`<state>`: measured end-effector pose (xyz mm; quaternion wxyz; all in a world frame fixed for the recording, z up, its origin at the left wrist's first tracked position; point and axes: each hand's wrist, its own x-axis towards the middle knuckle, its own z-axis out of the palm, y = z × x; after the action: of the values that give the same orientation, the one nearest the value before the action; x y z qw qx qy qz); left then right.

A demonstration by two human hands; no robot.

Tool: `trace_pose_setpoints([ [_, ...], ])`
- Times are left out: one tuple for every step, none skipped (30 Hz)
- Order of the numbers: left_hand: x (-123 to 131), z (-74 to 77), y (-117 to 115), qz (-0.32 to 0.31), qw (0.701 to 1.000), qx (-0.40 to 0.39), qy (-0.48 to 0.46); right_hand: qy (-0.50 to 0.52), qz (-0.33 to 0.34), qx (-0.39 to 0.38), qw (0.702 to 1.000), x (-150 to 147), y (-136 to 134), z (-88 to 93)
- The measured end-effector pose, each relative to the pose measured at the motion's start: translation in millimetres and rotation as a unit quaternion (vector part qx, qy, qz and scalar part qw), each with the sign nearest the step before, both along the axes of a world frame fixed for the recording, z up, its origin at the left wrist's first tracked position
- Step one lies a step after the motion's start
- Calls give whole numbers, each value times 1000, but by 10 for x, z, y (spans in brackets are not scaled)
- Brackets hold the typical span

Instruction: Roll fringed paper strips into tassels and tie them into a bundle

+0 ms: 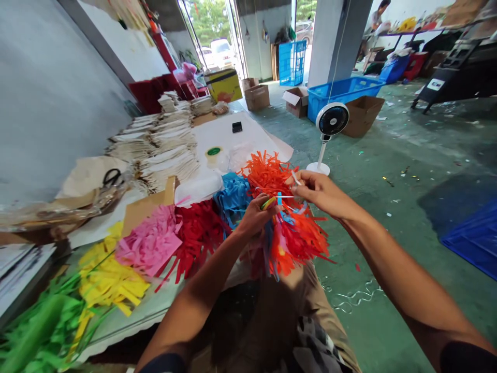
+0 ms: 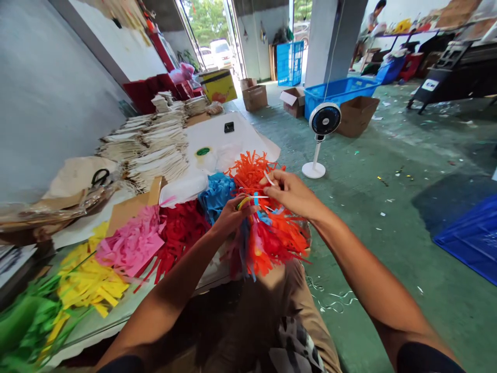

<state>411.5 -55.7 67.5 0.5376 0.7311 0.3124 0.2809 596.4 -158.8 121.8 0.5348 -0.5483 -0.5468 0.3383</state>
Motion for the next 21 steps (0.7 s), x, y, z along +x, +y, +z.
trace_pose_setpoints([
  [-42, 31, 8, -18, 1000, 20, -10, -33, 17, -36, 999, 12, -3, -40],
  [-81, 59, 9, -39, 998, 36, -17, -73, 36, -65, 995, 10, -9, -68],
  [-117, 84, 4, -58, 997, 43, -19, -114, 54, -87, 988, -4, -18, -83],
  [-149, 107, -5, -72, 996, 42, -14, -152, 69, -101, 981, -27, -30, -83],
  [-179, 130, -19, -81, 996, 36, -3, -181, 81, -110, 974, -55, -45, -71],
  [-207, 155, -35, -84, 996, 26, 10, -199, 87, -114, 969, -85, -61, -50],
  [-234, 184, -52, -85, 996, 20, 21, -207, 89, -115, 967, -113, -76, -26],
  [-259, 216, -69, -85, 996, 21, 27, -209, 88, -115, 967, -138, -89, 0],
  [-282, 250, -85, -83, 996, 27, 29, -212, 88, -115, 967, -160, -99, 21],
  [-304, 286, -99, -80, 996, 33, 27, -214, 92, -113, 966, -179, -105, 37],
  [-323, 321, -111, -77, 996, 36, 25, -215, 99, -111, 965, -197, -109, 44],
  [-340, 351, -119, -74, 996, 36, 22, -215, 108, -107, 965, -217, -111, 43],
  [-354, 376, -123, -70, 997, 33, 19, -216, 116, -103, 964, -239, -112, 36],
  [-368, 394, -123, -66, 997, 25, 14, -218, 120, -98, 964, -266, -115, 23],
  [-380, 404, -120, -64, 998, 12, 10, -220, 121, -94, 963, -299, -119, 7],
  [-394, 408, -115, -67, 998, -5, 6, -221, 115, -90, 964, -337, -127, -7],
  [-409, 406, -107, -73, 997, -25, 1, -226, 102, -84, 965, -382, -138, -17],
  [-427, 400, -99, -84, 995, -49, -5, -235, 86, -77, 965, -431, -152, -23],
  [-449, 391, -93, -100, 992, -73, -9, -250, 70, -69, 963, -485, -169, -22],
  [-474, 381, -88, -117, 988, -96, -13, -271, 54, -61, 959, -540, -186, -15],
  [-501, 369, -87, -131, 985, -114, -14, -295, 39, -53, 953, -596, -204, -4],
])
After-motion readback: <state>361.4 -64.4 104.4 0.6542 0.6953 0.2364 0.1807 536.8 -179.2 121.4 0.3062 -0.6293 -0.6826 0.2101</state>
